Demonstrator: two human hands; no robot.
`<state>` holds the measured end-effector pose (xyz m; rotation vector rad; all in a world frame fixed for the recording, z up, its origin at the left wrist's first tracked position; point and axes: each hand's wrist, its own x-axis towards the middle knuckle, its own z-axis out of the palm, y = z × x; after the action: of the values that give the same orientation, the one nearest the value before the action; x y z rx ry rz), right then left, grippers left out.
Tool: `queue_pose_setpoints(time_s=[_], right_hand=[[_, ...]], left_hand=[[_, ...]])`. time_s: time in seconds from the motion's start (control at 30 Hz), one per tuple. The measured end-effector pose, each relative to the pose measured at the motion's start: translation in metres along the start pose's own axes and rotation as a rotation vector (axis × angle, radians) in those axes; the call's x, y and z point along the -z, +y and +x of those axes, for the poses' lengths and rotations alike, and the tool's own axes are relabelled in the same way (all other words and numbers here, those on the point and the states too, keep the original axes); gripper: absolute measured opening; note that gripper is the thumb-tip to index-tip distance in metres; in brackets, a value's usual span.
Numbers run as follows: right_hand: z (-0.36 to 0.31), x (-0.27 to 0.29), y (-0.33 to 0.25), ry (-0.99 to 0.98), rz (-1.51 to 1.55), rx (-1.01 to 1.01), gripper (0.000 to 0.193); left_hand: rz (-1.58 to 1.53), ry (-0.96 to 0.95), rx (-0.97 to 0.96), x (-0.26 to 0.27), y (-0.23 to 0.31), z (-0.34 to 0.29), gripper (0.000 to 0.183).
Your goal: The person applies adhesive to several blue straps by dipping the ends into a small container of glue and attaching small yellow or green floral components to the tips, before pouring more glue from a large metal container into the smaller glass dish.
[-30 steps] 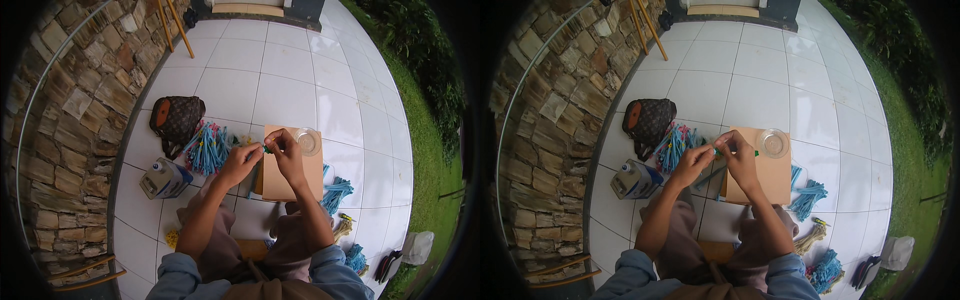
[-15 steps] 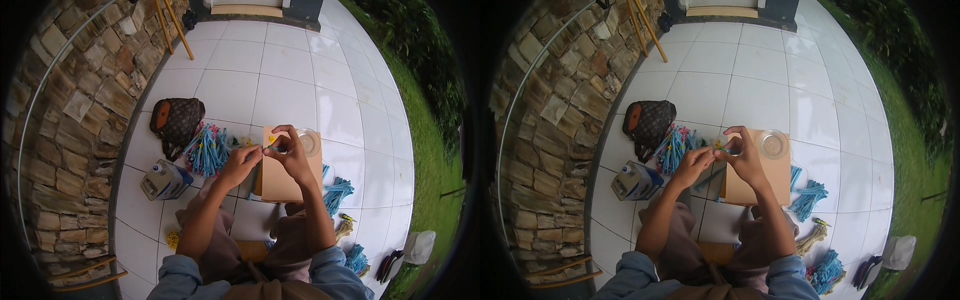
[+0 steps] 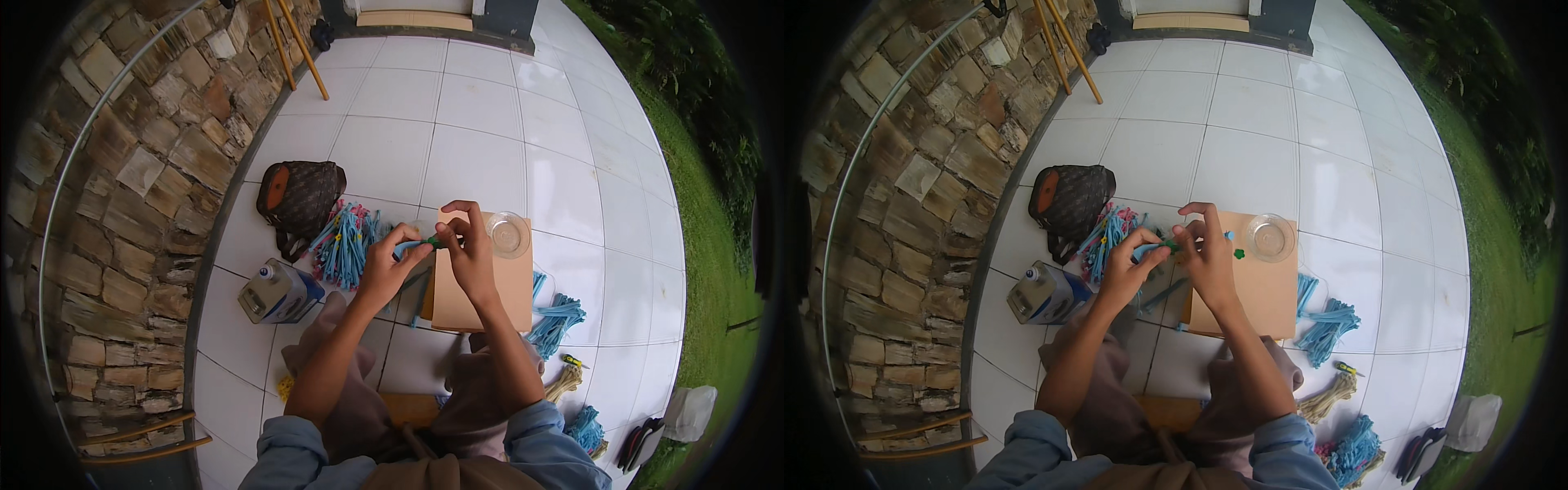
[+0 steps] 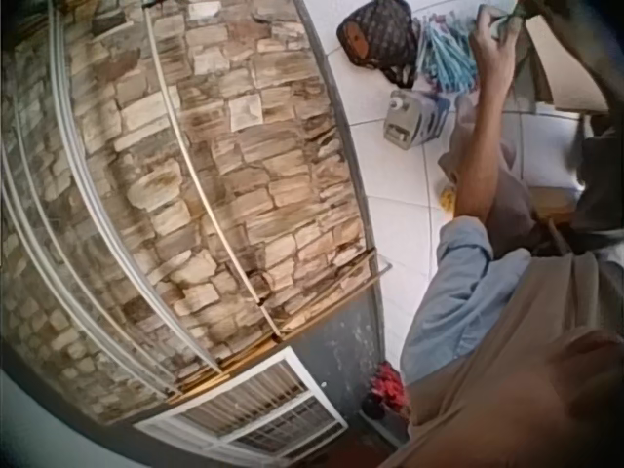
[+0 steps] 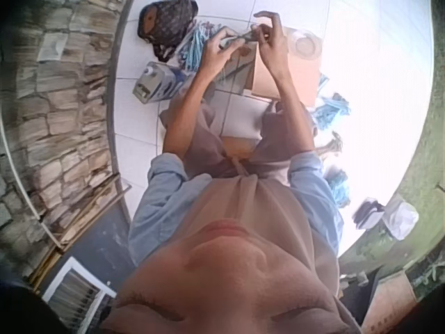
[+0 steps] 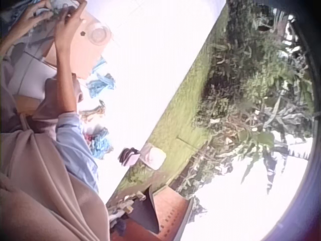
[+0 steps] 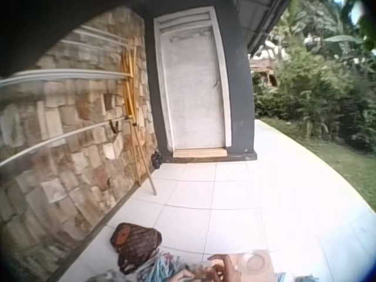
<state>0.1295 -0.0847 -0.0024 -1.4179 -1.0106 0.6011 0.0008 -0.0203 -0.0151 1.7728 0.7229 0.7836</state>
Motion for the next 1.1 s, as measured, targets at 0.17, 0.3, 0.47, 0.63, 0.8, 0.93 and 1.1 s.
queue_pose_setpoints(time_s=[0.17,0.3,0.47,0.63,0.8,0.93,1.1], right_hand=[[0.007,-0.012,0.0,-0.17,0.165,-0.105,0.026],[0.005,-0.038,-0.009,-0.505,-0.014,-0.028,0.058],[0.0,-0.075,-0.01,-0.585,-0.128,0.032,0.054],[0.011,-0.097,-0.01,-0.523,-0.067,-0.011,0.05],[0.024,-0.108,0.002,-0.504,0.077,-0.071,0.045],[0.031,-0.113,0.021,-0.499,0.046,-0.101,0.046],[0.041,-0.115,0.051,-0.631,-0.292,-0.158,0.06]], left_hand=[[-0.124,-0.039,0.231,0.03,-0.006,-0.008,0.02],[-0.094,0.077,0.179,0.057,-0.025,-0.022,0.018],[-0.226,0.228,0.173,0.084,-0.044,-0.03,0.017],[-0.39,0.125,0.33,0.122,-0.041,-0.034,0.024],[0.227,-0.111,0.253,0.156,-0.06,-0.043,0.031],[0.176,-0.043,0.142,0.172,-0.07,-0.044,0.037],[-0.358,0.135,-0.141,0.17,-0.056,-0.035,0.033]])
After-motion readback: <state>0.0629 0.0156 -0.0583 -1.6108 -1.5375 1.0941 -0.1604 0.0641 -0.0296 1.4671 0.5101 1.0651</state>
